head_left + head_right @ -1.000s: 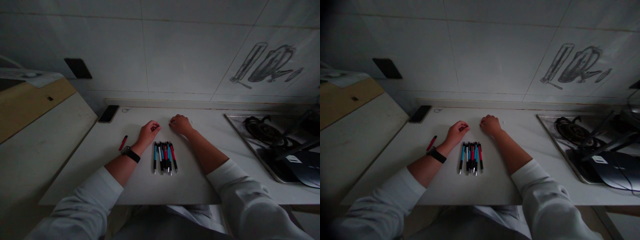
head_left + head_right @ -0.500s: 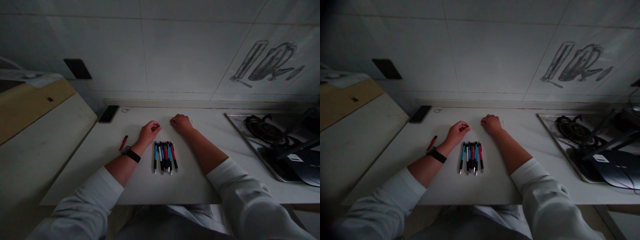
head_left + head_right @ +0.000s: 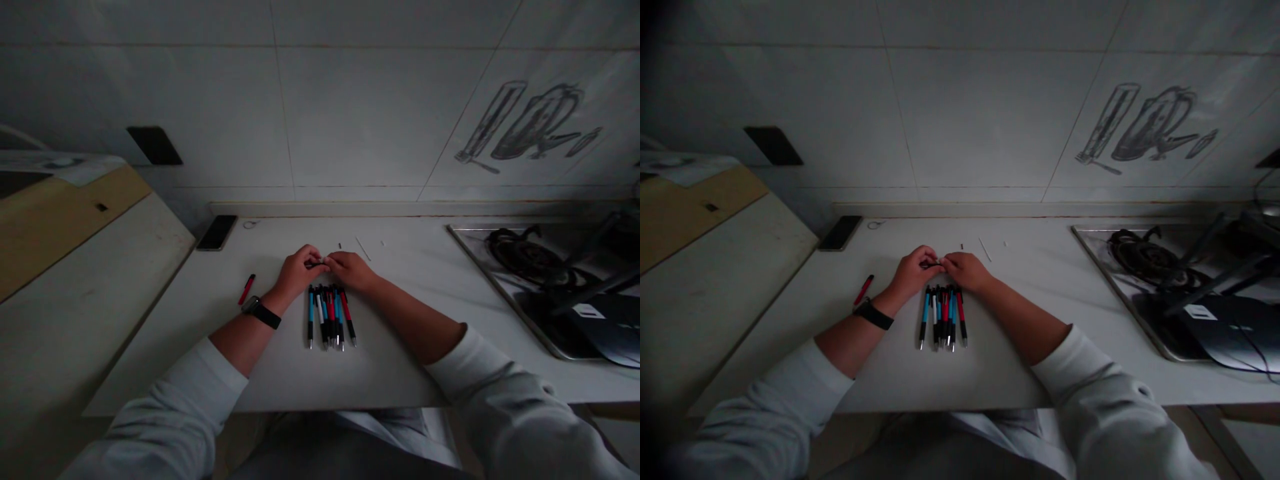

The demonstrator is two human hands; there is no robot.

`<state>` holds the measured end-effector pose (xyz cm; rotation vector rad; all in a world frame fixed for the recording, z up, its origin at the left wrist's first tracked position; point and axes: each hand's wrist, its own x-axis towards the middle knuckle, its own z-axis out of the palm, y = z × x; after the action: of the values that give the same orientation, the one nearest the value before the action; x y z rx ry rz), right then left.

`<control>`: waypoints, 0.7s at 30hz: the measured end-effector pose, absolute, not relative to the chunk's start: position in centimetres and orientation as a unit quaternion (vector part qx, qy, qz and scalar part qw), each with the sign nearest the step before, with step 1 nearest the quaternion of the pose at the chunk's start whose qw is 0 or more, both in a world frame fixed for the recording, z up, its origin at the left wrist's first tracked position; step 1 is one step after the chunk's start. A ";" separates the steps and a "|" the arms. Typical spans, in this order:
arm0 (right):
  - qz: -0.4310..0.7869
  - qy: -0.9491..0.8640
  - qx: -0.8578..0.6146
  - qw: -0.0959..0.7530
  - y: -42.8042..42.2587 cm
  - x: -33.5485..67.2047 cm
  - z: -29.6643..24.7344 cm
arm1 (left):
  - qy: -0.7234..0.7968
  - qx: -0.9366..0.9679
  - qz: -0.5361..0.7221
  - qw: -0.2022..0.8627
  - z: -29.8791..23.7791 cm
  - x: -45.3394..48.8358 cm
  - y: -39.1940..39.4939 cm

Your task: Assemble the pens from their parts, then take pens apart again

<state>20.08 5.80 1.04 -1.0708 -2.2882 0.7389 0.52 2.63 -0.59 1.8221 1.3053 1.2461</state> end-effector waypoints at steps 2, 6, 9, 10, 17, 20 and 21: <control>0.353 -0.807 -0.399 0.255 5.1 20.1 0.6 | 0.480 0.698 0.456 0.272 -0.4 0.6 2.4; 0.444 -0.756 -0.390 0.280 4.6 20.7 0.3 | 0.475 0.729 0.425 0.249 -0.2 0.7 2.1; 0.427 -0.740 -0.413 0.315 4.7 21.0 0.2 | 0.468 0.729 0.429 0.256 0.0 0.8 2.0; 0.416 -0.734 -0.426 0.325 4.8 21.1 0.2 | 0.468 0.727 0.434 0.256 0.0 0.8 2.1; 0.437 -0.696 -0.455 0.343 5.5 21.2 -0.6 | 0.484 0.695 0.455 0.277 -0.5 0.7 2.6; 0.447 -0.684 -0.458 0.349 5.5 21.1 -0.7 | 0.486 0.688 0.453 0.294 -0.6 0.6 2.6; 0.450 -0.682 -0.459 0.351 5.4 21.0 -0.6 | 0.486 0.689 0.449 0.297 -0.6 0.5 2.6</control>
<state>21.02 5.41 -0.63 -1.1876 -1.7649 1.1640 0.53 2.58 -0.60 1.8302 1.2911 1.1940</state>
